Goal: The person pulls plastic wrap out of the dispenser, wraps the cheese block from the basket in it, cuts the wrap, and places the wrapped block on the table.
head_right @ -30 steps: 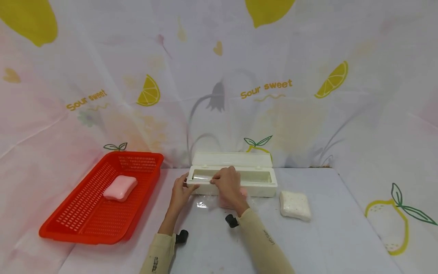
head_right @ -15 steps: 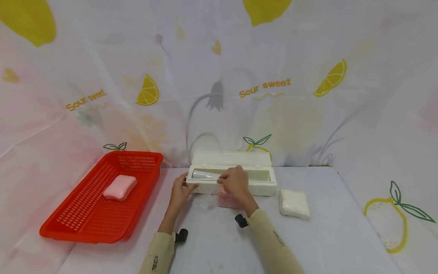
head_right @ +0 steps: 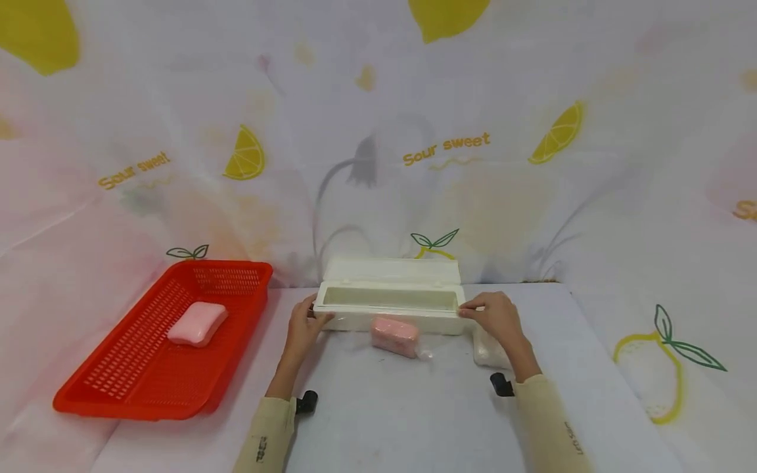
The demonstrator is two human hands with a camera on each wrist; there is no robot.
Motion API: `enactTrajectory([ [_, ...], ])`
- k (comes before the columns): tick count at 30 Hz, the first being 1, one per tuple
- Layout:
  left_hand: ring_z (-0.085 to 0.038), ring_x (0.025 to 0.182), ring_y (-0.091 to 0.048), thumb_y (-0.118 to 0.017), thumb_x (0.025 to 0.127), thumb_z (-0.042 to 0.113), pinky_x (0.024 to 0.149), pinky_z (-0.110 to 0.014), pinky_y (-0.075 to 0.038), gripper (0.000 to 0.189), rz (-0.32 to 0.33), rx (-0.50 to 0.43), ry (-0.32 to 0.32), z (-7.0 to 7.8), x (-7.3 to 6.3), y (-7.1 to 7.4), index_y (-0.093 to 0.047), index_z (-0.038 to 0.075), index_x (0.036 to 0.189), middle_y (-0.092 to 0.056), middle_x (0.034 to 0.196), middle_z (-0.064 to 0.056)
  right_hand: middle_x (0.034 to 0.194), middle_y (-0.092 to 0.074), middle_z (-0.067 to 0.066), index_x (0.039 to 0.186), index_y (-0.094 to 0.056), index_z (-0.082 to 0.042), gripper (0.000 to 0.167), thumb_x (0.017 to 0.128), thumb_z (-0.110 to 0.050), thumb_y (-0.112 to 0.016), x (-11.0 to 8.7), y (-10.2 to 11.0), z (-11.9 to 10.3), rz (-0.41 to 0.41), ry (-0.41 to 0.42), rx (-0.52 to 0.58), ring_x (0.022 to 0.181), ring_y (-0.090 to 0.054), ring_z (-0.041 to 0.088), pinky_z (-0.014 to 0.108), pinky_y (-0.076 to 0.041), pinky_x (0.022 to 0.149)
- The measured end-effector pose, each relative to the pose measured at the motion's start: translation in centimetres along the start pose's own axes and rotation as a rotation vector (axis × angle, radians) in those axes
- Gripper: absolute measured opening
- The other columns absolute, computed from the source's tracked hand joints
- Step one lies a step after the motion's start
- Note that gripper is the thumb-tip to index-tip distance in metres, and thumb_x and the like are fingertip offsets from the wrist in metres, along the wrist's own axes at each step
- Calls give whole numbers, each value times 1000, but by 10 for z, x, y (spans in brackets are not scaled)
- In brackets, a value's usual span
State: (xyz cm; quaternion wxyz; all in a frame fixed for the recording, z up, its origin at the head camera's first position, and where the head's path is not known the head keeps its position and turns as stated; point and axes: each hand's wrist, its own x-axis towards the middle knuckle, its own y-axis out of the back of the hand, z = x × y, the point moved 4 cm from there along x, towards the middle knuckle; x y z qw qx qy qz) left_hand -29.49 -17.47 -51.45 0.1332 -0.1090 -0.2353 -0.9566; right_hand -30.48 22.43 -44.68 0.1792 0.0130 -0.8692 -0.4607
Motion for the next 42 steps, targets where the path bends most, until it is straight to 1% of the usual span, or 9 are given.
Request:
enactTrajectory([
  [3, -25, 94, -51, -81, 82, 15, 80, -37, -42, 62, -14, 4, 18, -1, -1, 5, -54, 7, 138, -51, 108, -13, 87, -74, 3, 89, -80, -10, 16, 80, -23, -82, 0, -2, 2, -41, -5, -4, 85, -65, 30, 45, -50, 71],
  [9, -27, 95, -51, -78, 85, 16, 81, -38, -41, 64, -62, 16, -22, 3, 0, 4, -49, 4, 141, -50, 109, -15, 95, -72, 6, 96, -79, -9, 16, 85, -21, -78, -2, -4, -1, -45, -47, -31, 90, -62, 31, 48, -49, 76],
  [16, -27, 96, -52, -76, 87, 21, 80, -39, -43, 62, -66, 49, 2, 6, -2, 0, -49, 6, 141, -51, 110, -14, 97, -69, 9, 100, -75, -5, 16, 88, -16, -75, -16, -7, 1, 47, -55, 75, 86, -63, 28, 40, -47, 69],
  [20, -28, 99, -53, -75, 88, 24, 81, -42, -44, 61, -56, 84, 23, 8, -4, 0, -50, 7, 141, -52, 113, -15, 94, -68, 8, 102, -74, -4, 17, 89, -14, -73, -18, -11, 2, 71, -51, 102, 85, -63, 27, 41, -47, 71],
  [25, -31, 101, -55, -75, 88, 25, 83, -47, -45, 57, -28, 161, 15, 12, -9, 1, -52, 3, 136, -52, 115, -17, 95, -68, 11, 109, -72, -1, 20, 92, -13, -70, -22, -12, 1, 94, -72, 136, 87, -65, 31, 43, -48, 72],
  [28, -33, 103, -55, -76, 88, 25, 85, -50, -46, 55, -6, 213, 10, 18, -11, 3, -53, 1, 132, -51, 119, -18, 99, -69, 16, 119, -66, 1, 26, 97, -14, -62, -27, -13, 2, 114, -126, 175, 90, -66, 34, 43, -51, 73],
  [32, -31, 102, -55, -76, 88, 25, 82, -47, -47, 53, 27, 257, 21, 25, -12, 5, -54, -1, 130, -50, 120, -17, 100, -71, 20, 123, -59, 3, 32, 101, -19, -56, -34, -14, 3, 118, -258, 243, 90, -69, 34, 39, -51, 74],
  [37, -25, 91, -55, -78, 86, 21, 71, -38, -45, 48, 84, 263, 11, 31, -14, 7, -57, 0, 124, -51, 115, -14, 101, -71, 21, 119, -56, 2, 40, 96, -30, -64, -40, -20, -1, 85, -371, 265, 92, -68, 34, 37, -50, 71],
  [42, -21, 82, -55, -77, 85, 11, 66, -34, -45, 29, 90, 271, -75, 36, -15, 5, -66, 5, 112, -51, 111, -11, 100, -70, 25, 117, -56, 2, 46, 88, -28, -75, -41, -25, -6, 173, -412, 293, 91, -68, 38, 36, -51, 65],
])
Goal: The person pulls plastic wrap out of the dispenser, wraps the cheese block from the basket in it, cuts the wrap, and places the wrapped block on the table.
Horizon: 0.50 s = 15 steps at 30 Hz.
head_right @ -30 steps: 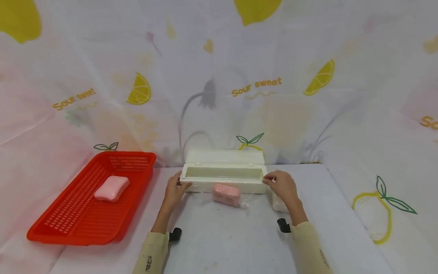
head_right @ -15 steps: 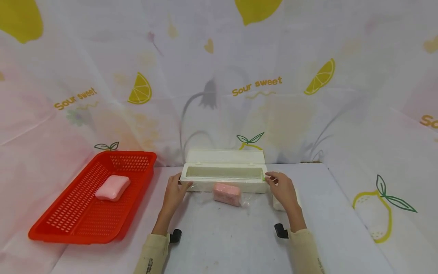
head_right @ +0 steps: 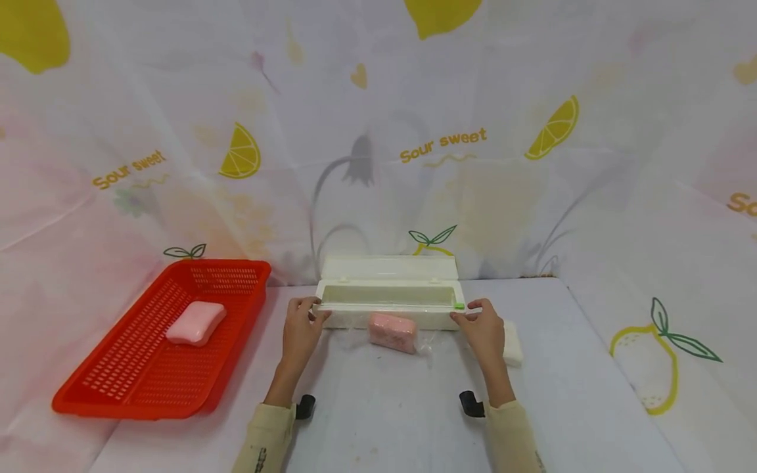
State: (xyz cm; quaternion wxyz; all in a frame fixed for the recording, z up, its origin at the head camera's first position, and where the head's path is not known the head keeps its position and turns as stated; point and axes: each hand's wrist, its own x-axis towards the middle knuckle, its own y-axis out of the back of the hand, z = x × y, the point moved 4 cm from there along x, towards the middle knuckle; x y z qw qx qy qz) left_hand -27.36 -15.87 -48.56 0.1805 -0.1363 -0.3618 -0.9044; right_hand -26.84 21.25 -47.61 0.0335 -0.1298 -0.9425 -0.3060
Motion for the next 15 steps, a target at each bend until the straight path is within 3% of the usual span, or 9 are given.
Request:
enactTrajectory([
  [4, -22, 82, -58, -78, 85, 10, 68, -36, -48, 20, -3, 31, -87, 4, -1, -2, -71, 8, 103, -55, 110, -9, 94, -72, 20, 116, -57, -1, 41, 86, -18, -77, 0, -6, 1, 61, -28, 84, 80, -70, 25, 26, -45, 57],
  [7, -25, 85, -59, -80, 82, 10, 70, -40, -49, 20, 22, 61, -151, 7, -1, -2, -73, 7, 100, -57, 105, -10, 92, -73, 16, 116, -57, -3, 38, 86, -16, -77, 1, -10, 2, 65, -28, 100, 78, -69, 18, 23, -44, 58],
  [15, -26, 79, -62, -83, 77, 5, 65, -41, -50, 16, 124, 117, -293, 12, -4, -2, -74, 6, 90, -63, 91, -7, 91, -74, 12, 122, -51, -1, 43, 87, -15, -71, -6, -16, 3, 9, -20, 71, 82, -68, 21, 25, -46, 59],
])
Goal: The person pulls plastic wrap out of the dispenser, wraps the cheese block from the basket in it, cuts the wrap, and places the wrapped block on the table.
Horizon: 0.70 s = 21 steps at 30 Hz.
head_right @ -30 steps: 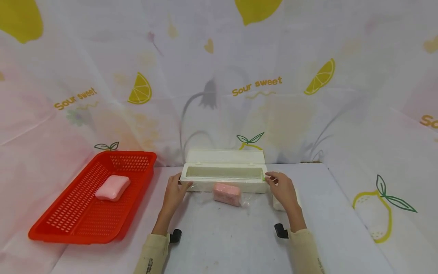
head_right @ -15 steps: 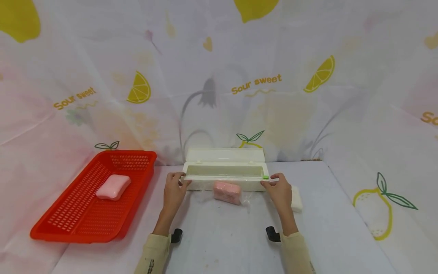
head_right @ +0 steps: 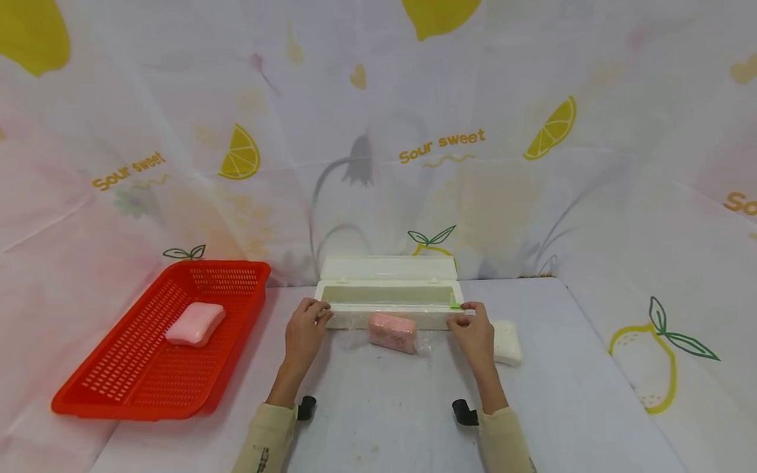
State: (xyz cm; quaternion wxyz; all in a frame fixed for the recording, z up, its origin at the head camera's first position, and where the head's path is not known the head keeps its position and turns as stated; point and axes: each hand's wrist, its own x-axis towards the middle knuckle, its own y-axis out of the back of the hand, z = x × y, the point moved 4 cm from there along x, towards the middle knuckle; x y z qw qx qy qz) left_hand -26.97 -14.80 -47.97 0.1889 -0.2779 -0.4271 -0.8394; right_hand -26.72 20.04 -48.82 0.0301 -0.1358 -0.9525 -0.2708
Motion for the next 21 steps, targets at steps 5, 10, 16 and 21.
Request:
enactTrajectory([
  [5, -23, 76, -66, -82, 78, 7, 62, -37, -53, 16, -13, -36, -42, 4, -4, 0, -71, 5, 89, -61, 95, -7, 94, -73, 14, 123, -51, 1, 41, 88, -15, -69, -4, 3, -3, -15, -15, 4, 87, -67, 27, 28, -47, 62],
  [10, -22, 77, -65, -83, 76, 6, 63, -36, -53, 19, -24, -44, -121, 10, -5, -1, -71, 4, 90, -60, 96, -7, 98, -71, 16, 115, -62, 1, 30, 89, -14, -67, -7, 8, -8, -10, -6, -12, 91, -68, 31, 28, -47, 63],
  [16, -26, 81, -60, -81, 76, -4, 68, -37, -51, 15, 0, -23, -217, 13, -4, -2, -70, 2, 84, -62, 89, -9, 97, -70, 13, 109, -71, 0, 21, 92, -11, -67, -11, 5, -11, -42, 42, -28, 88, -65, 26, 26, -48, 66],
  [21, -22, 81, -56, -78, 80, -3, 66, -33, -50, 16, -107, -75, -117, 12, -4, -4, -65, 6, 83, -62, 90, -6, 106, -68, 16, 109, -68, -1, 17, 96, -10, -63, -13, 2, -10, -101, 42, -3, 85, -66, 25, 26, -49, 63],
])
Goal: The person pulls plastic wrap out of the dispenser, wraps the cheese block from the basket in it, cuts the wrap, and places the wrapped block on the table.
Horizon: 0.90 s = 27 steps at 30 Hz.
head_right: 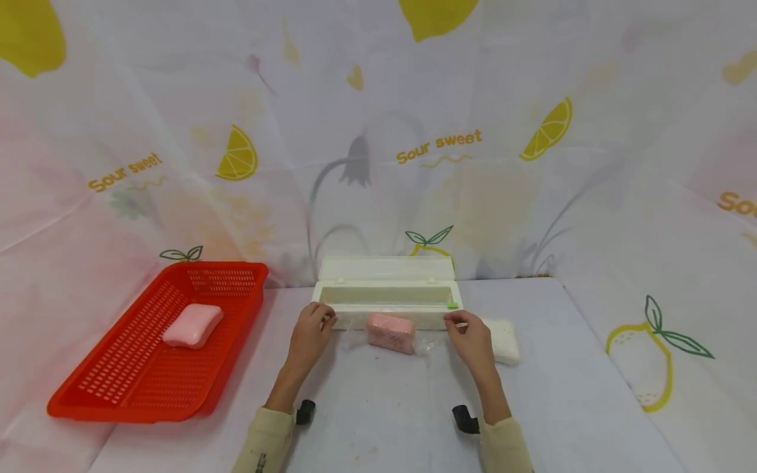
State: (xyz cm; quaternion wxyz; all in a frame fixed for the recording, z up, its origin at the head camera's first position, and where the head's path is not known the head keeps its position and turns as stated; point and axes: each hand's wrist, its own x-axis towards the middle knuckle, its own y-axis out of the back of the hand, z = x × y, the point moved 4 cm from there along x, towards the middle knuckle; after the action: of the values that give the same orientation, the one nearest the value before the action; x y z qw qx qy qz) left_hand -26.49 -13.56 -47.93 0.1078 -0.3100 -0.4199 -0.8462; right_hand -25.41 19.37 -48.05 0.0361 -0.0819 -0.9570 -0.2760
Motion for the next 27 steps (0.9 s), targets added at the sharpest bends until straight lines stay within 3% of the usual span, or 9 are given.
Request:
enactTrajectory([
  [6, -16, 77, -59, -71, 89, 2, 62, -31, -49, 11, -191, -207, 216, 1, 1, 0, -62, 8, 91, -64, 90, -4, 111, -66, 22, 113, -58, 1, 15, 101, -7, -53, -3, -7, 1, -113, 28, 130, 86, -69, 25, 28, -49, 59],
  [10, -14, 72, -61, -63, 95, 1, 58, -28, -48, 8, -311, -371, 299, 3, 0, -3, -59, 6, 99, -67, 99, -8, 105, -69, 19, 113, -59, 1, 15, 101, -8, -55, -5, -11, -1, -173, 56, 196, 86, -70, 21, 32, -52, 58],
  [14, -14, 72, -61, -52, 98, -3, 58, -27, -46, 11, -378, -457, 313, 5, -2, -7, -54, 4, 106, -67, 105, -11, 100, -70, 16, 112, -62, 1, 20, 101, -14, -58, -7, -14, -3, -213, 96, 195, 88, -69, 26, 35, -54, 59],
  [19, -17, 79, -63, -45, 101, -3, 65, -31, -49, 17, -392, -501, 313, 6, -3, -9, -52, 0, 115, -67, 104, -11, 96, -70, 12, 111, -63, -1, 22, 101, -20, -59, -10, -15, -4, -245, 149, 166, 91, -66, 34, 33, -54, 61],
  [22, -18, 84, -64, -47, 103, 4, 69, -33, -51, 20, -405, -504, 311, 8, -4, -11, -53, -1, 121, -67, 103, -9, 96, -70, 11, 111, -64, -4, 23, 99, -22, -62, -12, -16, -5, -251, 189, 146, 89, -66, 31, 31, -54, 61],
  [27, -22, 92, -65, -50, 101, 3, 76, -35, -54, 26, -444, -482, 256, 15, -5, -15, -54, -2, 126, -63, 105, -11, 90, -68, 2, 111, -66, -8, 30, 88, -26, -76, -14, -19, -6, -249, 234, 84, 92, -66, 23, 32, -52, 67],
])
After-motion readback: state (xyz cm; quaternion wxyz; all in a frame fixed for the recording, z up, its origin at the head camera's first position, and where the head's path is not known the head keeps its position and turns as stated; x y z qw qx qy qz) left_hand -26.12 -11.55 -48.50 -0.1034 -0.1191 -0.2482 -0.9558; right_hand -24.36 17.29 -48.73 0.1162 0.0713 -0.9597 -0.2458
